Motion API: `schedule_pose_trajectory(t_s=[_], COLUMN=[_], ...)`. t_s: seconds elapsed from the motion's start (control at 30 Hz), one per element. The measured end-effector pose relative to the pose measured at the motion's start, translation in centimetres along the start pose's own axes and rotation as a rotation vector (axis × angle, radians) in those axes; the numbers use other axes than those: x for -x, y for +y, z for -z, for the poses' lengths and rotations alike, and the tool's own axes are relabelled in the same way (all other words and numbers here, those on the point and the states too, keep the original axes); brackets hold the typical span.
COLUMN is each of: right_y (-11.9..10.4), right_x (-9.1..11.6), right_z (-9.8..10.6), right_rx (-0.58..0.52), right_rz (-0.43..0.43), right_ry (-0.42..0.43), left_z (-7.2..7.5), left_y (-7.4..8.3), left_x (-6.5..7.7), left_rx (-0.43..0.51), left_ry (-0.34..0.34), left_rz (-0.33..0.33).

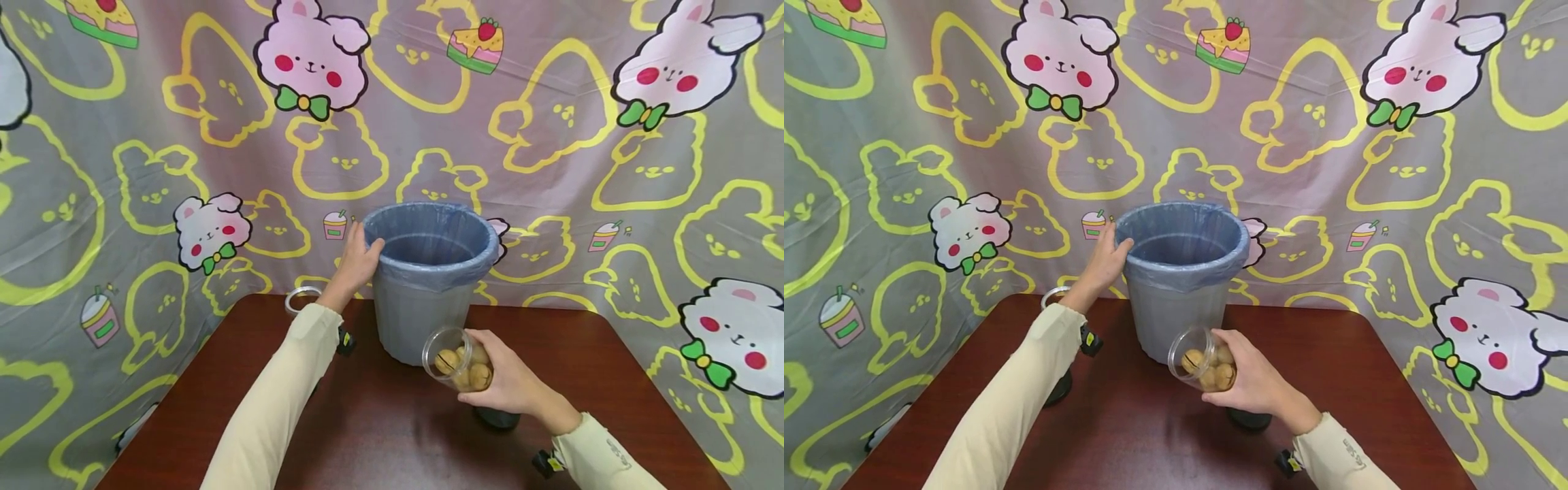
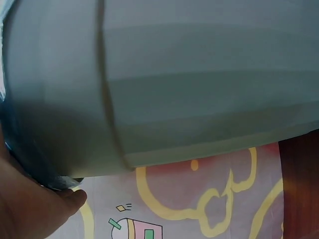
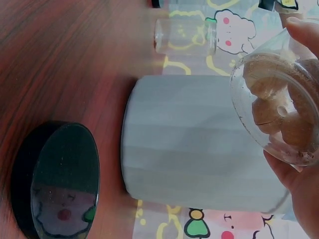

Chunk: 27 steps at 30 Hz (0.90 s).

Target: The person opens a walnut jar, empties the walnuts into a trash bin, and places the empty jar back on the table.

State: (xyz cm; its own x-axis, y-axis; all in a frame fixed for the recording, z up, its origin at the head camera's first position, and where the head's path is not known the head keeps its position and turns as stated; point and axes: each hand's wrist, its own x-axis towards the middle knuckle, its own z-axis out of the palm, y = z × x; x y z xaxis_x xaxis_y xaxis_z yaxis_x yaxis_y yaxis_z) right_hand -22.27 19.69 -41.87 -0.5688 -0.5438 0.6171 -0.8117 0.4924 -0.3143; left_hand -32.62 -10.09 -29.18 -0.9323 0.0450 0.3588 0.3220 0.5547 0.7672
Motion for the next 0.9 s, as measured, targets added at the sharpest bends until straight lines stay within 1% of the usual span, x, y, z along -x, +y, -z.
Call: schedule_pose_trajectory(t_s=[0.1,0.23,0.47,0.77,0.9], right_y=[-0.1,-0.3,-0.6,-3.4,-2.2], right_x=[-0.1,-0.3,-0.9,-2.5,-2.5], right_z=[0.3,0.9,2.1,4.7,4.9], right_rx=[-0.003,-0.044,-0.105,-0.109,-0.091], right_rz=[-0.007,-0.021,-0.021,-0.010,-0.029], right_ry=[-0.008,-0.019,0.002,0.039,0.046], left_z=[-0.1,-0.2,-0.5,-0.6,-0.5], left_y=[-0.1,-0.2,-0.2,-0.1,-0.1], left_x=[0.0,0.0,0.0,-0.1,0.0], left_rx=[0.003,0.001,-0.009,-0.023,-0.026], left_ry=[0.012,0.019,0.026,0.029,0.029], left_rz=[-0.005,-0.008,-0.002,-0.003,-0.002])
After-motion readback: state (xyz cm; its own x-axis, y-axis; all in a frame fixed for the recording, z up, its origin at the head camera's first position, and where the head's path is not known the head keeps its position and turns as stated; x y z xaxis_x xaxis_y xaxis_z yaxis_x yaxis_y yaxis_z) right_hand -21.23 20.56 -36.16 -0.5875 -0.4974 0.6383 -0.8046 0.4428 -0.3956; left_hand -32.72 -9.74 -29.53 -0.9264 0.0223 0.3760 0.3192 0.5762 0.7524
